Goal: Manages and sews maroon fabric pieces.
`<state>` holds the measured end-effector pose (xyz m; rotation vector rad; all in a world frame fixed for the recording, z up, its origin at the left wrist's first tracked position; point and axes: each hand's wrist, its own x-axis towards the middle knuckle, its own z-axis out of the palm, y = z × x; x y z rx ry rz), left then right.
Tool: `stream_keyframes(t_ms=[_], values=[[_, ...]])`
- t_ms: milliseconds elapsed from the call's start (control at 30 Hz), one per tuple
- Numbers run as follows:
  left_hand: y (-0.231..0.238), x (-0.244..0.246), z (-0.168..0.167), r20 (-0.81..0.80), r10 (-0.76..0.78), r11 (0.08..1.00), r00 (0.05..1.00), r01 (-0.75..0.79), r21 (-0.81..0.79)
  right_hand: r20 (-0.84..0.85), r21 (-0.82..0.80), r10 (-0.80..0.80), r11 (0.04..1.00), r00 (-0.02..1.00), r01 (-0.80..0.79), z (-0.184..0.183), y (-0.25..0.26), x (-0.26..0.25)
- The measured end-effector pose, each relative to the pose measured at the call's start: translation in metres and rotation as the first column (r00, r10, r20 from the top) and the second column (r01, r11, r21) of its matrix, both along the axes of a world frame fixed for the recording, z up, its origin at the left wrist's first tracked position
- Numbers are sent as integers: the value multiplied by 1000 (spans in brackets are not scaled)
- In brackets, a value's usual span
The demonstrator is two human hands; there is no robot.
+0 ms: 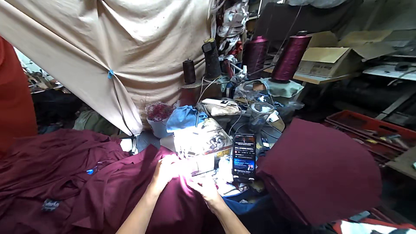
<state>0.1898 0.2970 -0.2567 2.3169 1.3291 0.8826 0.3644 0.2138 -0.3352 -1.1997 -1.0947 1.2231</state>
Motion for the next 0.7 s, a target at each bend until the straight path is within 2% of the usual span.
stream_keyframes(t_ms=[167, 300, 367, 467, 700], values=[[-11, 0, 1, -16, -4, 1000, 1000, 4, -2, 79, -8, 32, 999, 996, -31, -2, -19, 1], [-7, 3, -8, 45, 10, 998, 999, -12, 58, 59, -32, 22, 999, 998, -20, -1, -22, -2], [-4, 4, -7, 66, 11, 1000, 998, -12, 9, 35, -38, 14, 999, 999, -12, 0, -21, -3], [2, 7, 3, 7, 37, 994, 999, -36, -105, 17, -39, -28, 999, 999, 28, 5, -17, -4], [14, 9, 5, 27, 43, 994, 999, -40, -106, 2, -24, -70, 997, 998, 70, 13, -6, -3]])
